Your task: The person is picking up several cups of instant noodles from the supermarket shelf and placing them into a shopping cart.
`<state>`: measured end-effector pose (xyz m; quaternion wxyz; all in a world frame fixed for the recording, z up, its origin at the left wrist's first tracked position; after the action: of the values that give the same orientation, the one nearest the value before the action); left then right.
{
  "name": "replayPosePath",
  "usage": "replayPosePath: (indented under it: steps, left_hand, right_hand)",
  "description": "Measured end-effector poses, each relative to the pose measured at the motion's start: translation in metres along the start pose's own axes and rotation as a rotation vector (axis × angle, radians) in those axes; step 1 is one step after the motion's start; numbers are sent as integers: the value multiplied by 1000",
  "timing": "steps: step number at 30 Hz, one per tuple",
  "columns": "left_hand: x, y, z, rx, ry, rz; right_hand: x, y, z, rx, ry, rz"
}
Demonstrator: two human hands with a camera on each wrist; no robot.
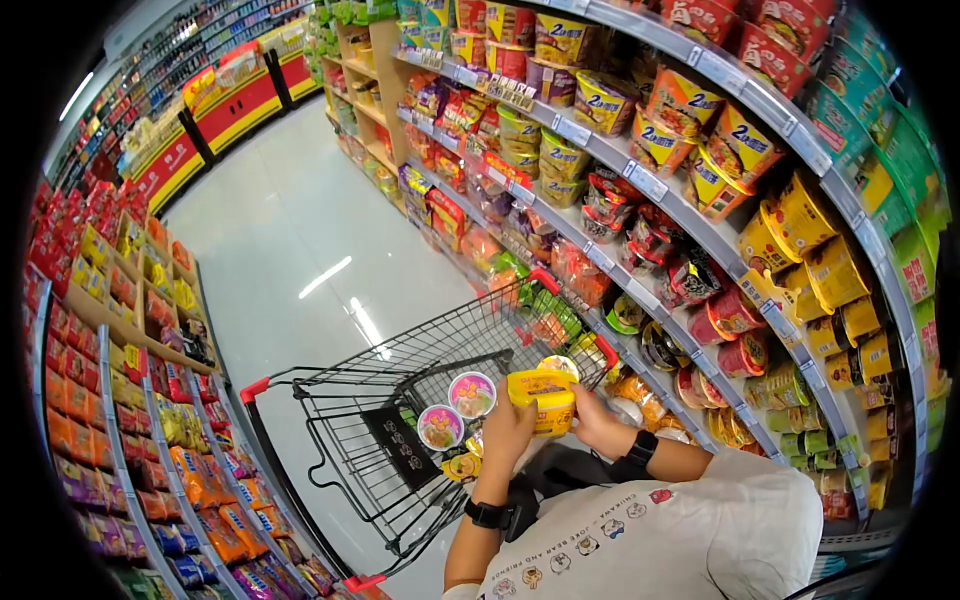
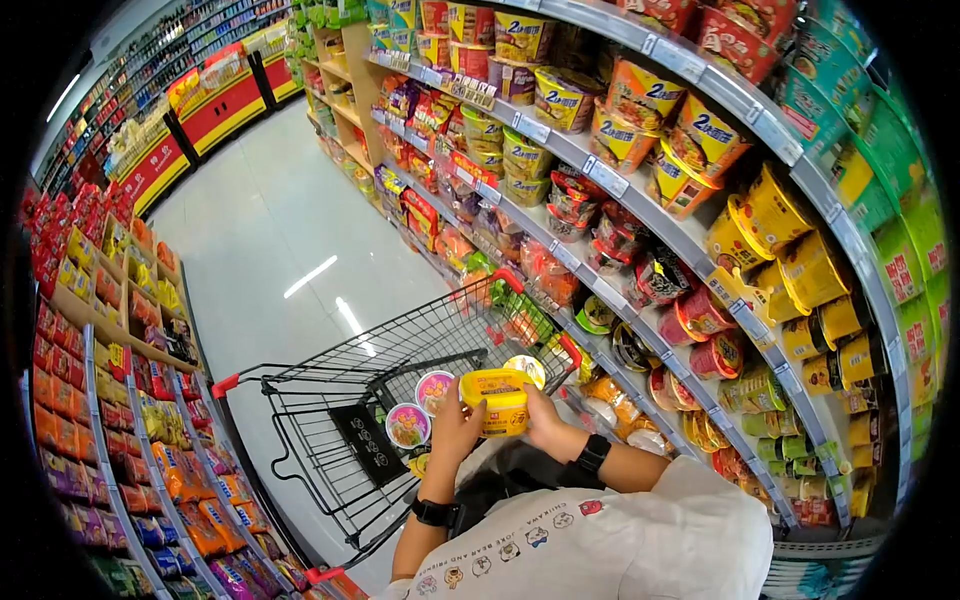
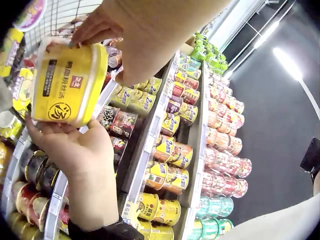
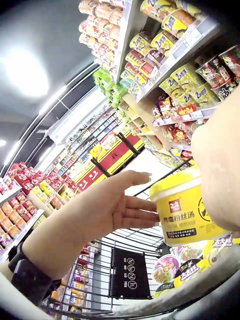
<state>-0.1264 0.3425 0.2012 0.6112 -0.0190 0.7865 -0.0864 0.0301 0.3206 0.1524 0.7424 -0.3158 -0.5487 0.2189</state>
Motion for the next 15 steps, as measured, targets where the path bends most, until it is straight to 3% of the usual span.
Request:
replayPosePath:
  steps: [5,8,12,13,15]
  left_hand:
    - [33,35,4,-108,-196,53]
    - [66,70,1,-181,-122,-209]
    - [97,103,8,-270,37,-219]
    - [104,112,8,-260,53,-273]
    - [146,127,17,-300,-48,-387]
  right_hand:
    - [19,47,-3,-146,-103,54]
    - [17,127,-15,-82,-317,76]
    - [-16,220,-28,2,-294,114]
    - [15,205,-9,12,-359,79]
    - [7,237,-7,95,-360,147]
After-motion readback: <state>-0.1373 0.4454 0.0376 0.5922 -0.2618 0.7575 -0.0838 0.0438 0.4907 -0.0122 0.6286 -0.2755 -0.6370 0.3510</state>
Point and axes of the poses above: each hand's wrist, its own y-axis towards the middle knuckle, its own z-axis out of the palm, x = y × z, the point moved 7 cm from there along y, towards the middle knuckle, and after that the axes turned 12 degrees about -y, right-handed, at the moved point
